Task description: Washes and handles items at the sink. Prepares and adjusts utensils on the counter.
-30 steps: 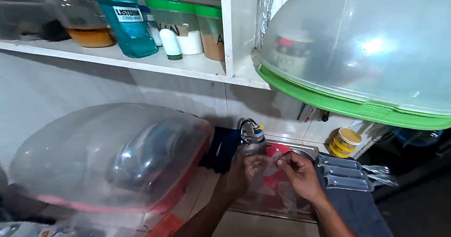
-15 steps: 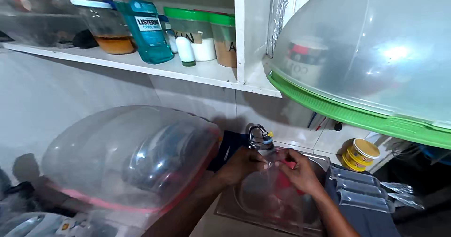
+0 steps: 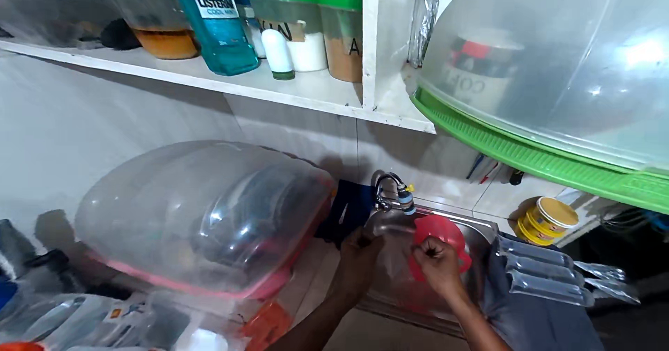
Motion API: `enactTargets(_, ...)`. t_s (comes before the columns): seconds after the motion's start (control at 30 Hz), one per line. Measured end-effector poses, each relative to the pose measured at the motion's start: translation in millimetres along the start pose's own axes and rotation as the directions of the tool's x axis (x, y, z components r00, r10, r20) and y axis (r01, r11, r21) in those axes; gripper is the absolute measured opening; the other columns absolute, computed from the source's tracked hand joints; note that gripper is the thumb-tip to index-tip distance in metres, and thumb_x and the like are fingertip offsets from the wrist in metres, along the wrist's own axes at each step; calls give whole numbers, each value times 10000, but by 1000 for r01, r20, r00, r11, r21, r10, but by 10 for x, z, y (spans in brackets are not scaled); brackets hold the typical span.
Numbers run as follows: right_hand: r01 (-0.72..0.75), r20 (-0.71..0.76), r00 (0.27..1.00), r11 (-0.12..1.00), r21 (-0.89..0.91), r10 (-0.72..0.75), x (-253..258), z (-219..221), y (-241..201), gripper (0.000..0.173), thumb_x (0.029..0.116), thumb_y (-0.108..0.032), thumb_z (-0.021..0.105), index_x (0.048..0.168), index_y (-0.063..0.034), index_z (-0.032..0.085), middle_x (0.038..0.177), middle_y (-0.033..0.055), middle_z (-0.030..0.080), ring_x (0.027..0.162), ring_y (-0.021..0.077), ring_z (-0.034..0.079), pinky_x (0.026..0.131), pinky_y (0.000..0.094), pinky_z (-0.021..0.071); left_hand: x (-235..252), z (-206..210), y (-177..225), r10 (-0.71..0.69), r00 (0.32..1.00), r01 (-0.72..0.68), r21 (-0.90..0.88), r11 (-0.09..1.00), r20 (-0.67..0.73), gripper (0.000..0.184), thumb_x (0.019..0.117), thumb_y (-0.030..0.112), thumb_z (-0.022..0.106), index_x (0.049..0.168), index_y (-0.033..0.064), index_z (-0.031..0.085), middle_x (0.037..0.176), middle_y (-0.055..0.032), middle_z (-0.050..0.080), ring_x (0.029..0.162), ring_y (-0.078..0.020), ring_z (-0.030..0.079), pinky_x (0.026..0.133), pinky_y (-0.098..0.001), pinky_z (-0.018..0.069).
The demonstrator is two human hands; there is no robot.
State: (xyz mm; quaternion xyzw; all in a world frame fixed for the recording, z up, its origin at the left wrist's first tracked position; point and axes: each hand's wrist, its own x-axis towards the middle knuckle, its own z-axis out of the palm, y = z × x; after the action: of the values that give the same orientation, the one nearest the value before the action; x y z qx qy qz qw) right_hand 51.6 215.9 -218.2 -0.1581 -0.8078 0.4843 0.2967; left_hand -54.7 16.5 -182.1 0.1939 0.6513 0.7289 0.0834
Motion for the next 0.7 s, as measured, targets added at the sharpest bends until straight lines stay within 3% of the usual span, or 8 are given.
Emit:
enactTargets(0.07, 34, -76, 996, 999, -42, -37, -64, -19, 30, 297, 838, -241, 780, 656, -206, 548, 586, -67, 516, 512, 72, 512, 456, 279, 453, -6, 34, 25, 82, 996, -80, 63, 995, -20, 162, 869, 154, 779, 845, 81, 635, 698, -49, 610, 591, -174, 576, 524, -332, 501)
enactTargets(0.13, 14, -57, 998, 999, 43, -12, -79, -55, -108, 254, 846, -295, 822, 735, -194, 617, 636, -53, 579, 552, 90, 567, 490, 290, 508, -59, 100, 12, 185, 982, -189, 115, 975, 48, 122, 862, 152, 790, 862, 109, 676, 737, -22, 664, 628, -167, 627, 565, -329, 554)
enactTargets(0.23, -221, 247, 955, 951, 218, 165, -66, -114, -381, 237, 874, -367, 819, 948, -150, 757, 810, 6, 709, 689, 135, 665, 623, 321, 591, -200, 242, -88, 264, 946, -273, 23, 962, 188, 99, 860, 136, 800, 875, 122, 703, 831, -10, 697, 753, -159, 668, 692, -335, 593)
enactTargets(0.3, -365, 393, 892, 869, 334, 223, -70, -102, -358, 239, 911, -326, 781, 943, -92, 746, 809, 52, 702, 688, 150, 660, 639, 330, 588, -248, 279, -170, 255, 937, -251, -50, 967, 239, 115, 838, 98, 816, 878, 103, 708, 871, -39, 715, 808, -185, 692, 751, -356, 608)
enactTargets(0.4, -289, 258, 944, 894, 343, 206, -112, -82, -242, 233, 940, -284, 749, 833, -81, 709, 733, 51, 666, 632, 143, 622, 597, 316, 558, -221, 277, -243, 158, 967, -129, -154, 980, 198, 143, 826, 75, 834, 876, 53, 702, 852, -102, 701, 749, -213, 668, 680, -356, 591)
enactTargets(0.53, -53, 8, 999, 999, 4, 53, -166, 64, 13, 260, 871, -267, 758, 668, -200, 612, 592, -66, 556, 524, 72, 542, 476, 284, 474, -180, 304, -282, 148, 988, -141, -129, 981, 45, 157, 839, 45, 784, 890, 58, 636, 793, -94, 654, 678, -205, 619, 595, -336, 541)
enactTargets(0.6, -29, -48, 999, 995, -94, 25, -150, 83, 46, 277, 830, -259, 767, 635, -220, 574, 576, -86, 543, 510, 61, 537, 459, 286, 473, -176, 278, -370, 300, 945, -311, 68, 948, 130, 134, 837, 66, 734, 930, 117, 652, 880, -24, 671, 787, -164, 658, 687, -333, 588)
enactTargets(0.7, 14, -86, 996, 979, -203, -32, -35, 10, 19, 287, 772, -276, 798, 636, -242, 548, 581, -107, 537, 512, 42, 536, 453, 282, 477, -246, 273, -457, 405, 852, -516, 401, 757, 332, 102, 868, 201, 721, 930, 261, 775, 1177, 54, 659, 1096, -101, 627, 928, -300, 573)
